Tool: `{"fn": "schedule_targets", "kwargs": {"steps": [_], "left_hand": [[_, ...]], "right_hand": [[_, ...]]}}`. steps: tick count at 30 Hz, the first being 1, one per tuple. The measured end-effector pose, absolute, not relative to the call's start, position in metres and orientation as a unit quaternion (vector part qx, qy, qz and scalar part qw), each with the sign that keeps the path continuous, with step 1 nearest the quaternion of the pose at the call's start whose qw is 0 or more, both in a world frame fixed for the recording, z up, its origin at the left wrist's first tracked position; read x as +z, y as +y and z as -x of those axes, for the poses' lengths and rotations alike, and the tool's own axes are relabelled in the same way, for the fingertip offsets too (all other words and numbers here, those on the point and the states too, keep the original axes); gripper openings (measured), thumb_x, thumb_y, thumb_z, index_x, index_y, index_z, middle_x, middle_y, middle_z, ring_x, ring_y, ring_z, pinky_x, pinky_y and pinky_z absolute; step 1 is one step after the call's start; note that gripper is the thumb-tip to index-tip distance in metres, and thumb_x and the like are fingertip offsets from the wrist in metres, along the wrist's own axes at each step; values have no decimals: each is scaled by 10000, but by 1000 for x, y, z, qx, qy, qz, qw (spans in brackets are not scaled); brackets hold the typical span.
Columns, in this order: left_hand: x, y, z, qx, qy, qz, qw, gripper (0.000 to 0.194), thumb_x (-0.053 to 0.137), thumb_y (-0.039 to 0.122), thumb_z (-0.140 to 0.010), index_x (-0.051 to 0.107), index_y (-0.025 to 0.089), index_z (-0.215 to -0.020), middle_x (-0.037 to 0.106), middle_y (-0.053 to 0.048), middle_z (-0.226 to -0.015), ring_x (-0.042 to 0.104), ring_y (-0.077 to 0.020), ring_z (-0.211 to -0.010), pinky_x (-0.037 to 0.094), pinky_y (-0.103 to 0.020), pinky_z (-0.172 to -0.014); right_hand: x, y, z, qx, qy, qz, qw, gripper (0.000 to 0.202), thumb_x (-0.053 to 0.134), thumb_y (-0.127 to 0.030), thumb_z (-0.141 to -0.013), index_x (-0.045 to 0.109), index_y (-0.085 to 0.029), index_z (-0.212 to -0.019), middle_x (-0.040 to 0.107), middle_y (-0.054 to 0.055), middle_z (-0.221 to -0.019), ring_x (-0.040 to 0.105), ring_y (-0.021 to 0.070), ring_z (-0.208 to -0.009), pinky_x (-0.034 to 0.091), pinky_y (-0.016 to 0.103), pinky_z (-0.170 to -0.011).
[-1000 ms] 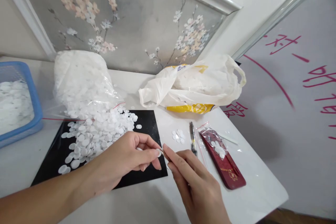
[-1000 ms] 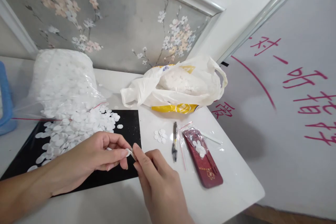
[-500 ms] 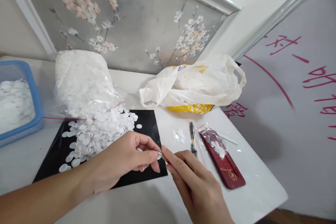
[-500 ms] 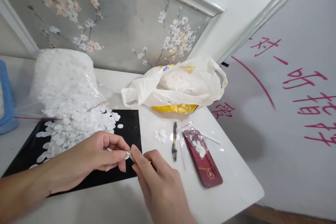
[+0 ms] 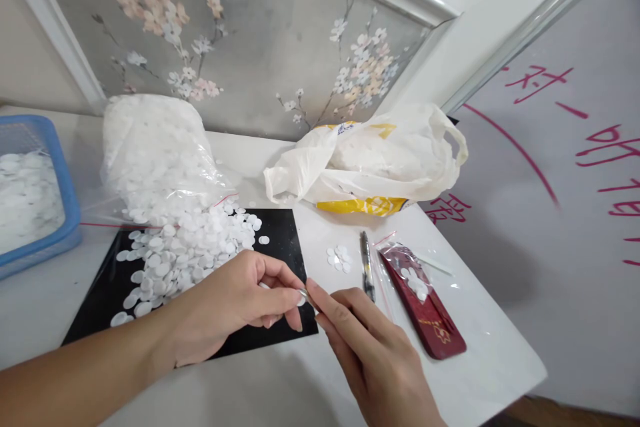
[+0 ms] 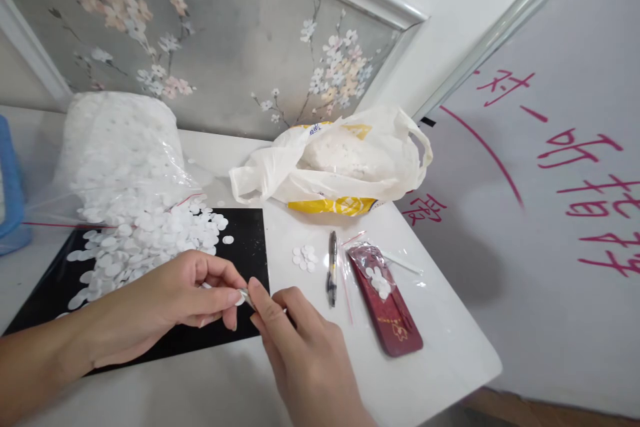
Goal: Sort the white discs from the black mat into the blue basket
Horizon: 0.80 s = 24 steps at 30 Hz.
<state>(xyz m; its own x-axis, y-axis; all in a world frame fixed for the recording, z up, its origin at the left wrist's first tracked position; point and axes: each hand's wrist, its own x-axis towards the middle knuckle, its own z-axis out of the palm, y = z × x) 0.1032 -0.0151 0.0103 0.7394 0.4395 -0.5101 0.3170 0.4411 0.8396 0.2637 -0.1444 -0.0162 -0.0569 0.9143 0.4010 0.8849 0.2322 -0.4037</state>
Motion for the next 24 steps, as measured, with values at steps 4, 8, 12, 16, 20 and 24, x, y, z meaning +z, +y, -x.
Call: {"fn": "schedule_targets", "kwargs": {"steps": [4, 8, 12, 16, 20, 24], "left_hand": [[9, -15, -103, 39, 363, -527, 767, 111, 640, 253, -789, 684, 155, -816, 693, -15, -673, 419, -91, -567, 285, -245, -562], [8, -15, -102, 41, 356, -533, 766, 125, 654, 276, -799, 689, 159, -824, 697, -16, -688, 459, -101, -612, 305, -242, -580], [9, -14, -101, 39, 357, -541, 761, 166, 656, 308, -804, 705, 168, -880, 700, -14, -693, 440, -99, -593, 313, -247, -579], [9, -14, -101, 35, 354, -548, 757, 202, 645, 324, -817, 714, 184, -946, 703, -7, -709, 381, -85, -547, 315, -250, -578], [14, -12, -101, 48, 351, -540, 763, 191, 671, 351, -797, 692, 172, -857, 651, 14, -657, 357, -75, -526, 293, -239, -549], [27, 1, -91, 139, 371, -529, 750, 213, 679, 372, -804, 636, 172, -742, 588, 28, -652, 329, -65, -514, 287, -228, -521]], "right_hand": [[-18, -143, -263, 19, -726, 621, 296, 357, 418, -196, -1007, 585, -169, -1322, 636, 43, -775, 623, 97, -578, 541, 169, -564], [-19, -144, -263, 6, -727, 621, 294, 349, 426, -186, -1001, 606, -162, -1300, 634, 41, -756, 627, 102, -576, 537, 166, -558], [-23, -144, -265, 2, -704, 646, 293, 359, 406, -194, -1003, 592, -188, -1310, 643, 43, -796, 630, 110, -575, 538, 181, -547], [-30, -140, -272, -25, -673, 686, 277, 413, 337, -160, -998, 532, -196, -1361, 606, 32, -770, 608, 126, -544, 526, 210, -521], [-35, -134, -282, -68, -635, 723, 264, 433, 314, -283, -1017, 442, -131, -1402, 682, 116, -913, 689, 198, -705, 533, 264, -547], [-36, -130, -296, -58, -644, 739, 191, 353, 356, -368, -1004, 632, -178, -896, 634, 26, -580, 610, 200, -464, 429, 267, -420]]}}
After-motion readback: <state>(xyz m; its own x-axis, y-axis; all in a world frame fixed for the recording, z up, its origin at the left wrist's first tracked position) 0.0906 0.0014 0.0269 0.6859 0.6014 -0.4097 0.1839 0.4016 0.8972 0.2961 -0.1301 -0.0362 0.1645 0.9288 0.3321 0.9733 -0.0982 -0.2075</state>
